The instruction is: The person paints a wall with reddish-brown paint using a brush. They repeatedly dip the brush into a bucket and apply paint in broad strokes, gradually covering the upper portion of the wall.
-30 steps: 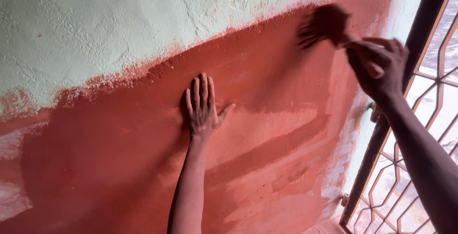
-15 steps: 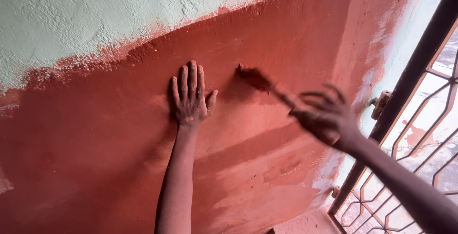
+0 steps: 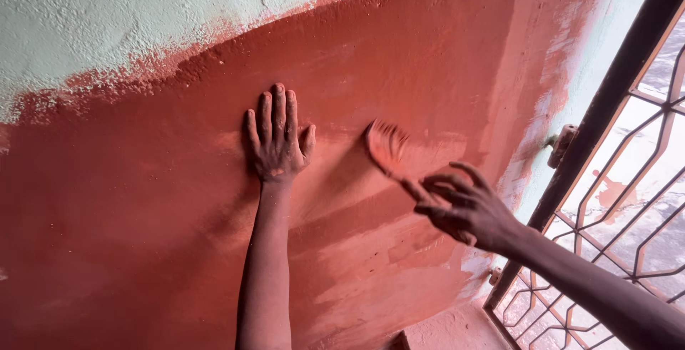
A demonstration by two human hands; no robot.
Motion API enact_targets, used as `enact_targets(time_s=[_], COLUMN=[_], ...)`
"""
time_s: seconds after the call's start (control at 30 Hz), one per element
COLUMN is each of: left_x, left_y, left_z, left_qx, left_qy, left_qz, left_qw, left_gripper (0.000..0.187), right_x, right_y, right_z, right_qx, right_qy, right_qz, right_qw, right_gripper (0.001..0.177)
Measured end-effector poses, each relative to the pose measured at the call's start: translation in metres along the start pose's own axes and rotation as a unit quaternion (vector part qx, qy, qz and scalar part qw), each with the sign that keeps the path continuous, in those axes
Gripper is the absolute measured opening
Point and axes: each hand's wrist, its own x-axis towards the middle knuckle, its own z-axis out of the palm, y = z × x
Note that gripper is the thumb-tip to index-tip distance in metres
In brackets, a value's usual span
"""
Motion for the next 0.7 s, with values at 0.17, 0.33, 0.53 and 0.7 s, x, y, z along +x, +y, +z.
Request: enact_targets(time_s=[0.17, 0.33, 0.53, 0.7], left_x=[-0.013, -0.036, -0.046, -0.043], left_y=[0.003, 0.013, 0.013, 0.012], left_z=[0.001, 0.000, 0.009, 0.012], left_qx=[0.028, 0.031, 0.022, 0.024], left_qy=[-0.025, -0.045, -0.039, -0.015], left_qz=[-0.008, -0.022, -0.029, -0.022], left_qw=[0.999, 0.998, 0.999, 0.999], left_gripper=[0.064, 0.066, 0.067, 0.067], right_x=[0.010, 0.005, 0.006, 0.012], right_y=[0.053, 0.097, 0.001, -0.026], right_z=[-0.053, -0.079, 0.000, 0.004], right_qx=[0.045, -0.273, 0.060, 0.064], right_qy=[0.084, 0.215, 0.072, 0.000], right_qz=[0.120, 0.178, 0.059, -0.019], right_qw=[0.988, 0.921, 0.994, 0.998], right_gripper=[0.054, 0.018, 0.041, 0.050])
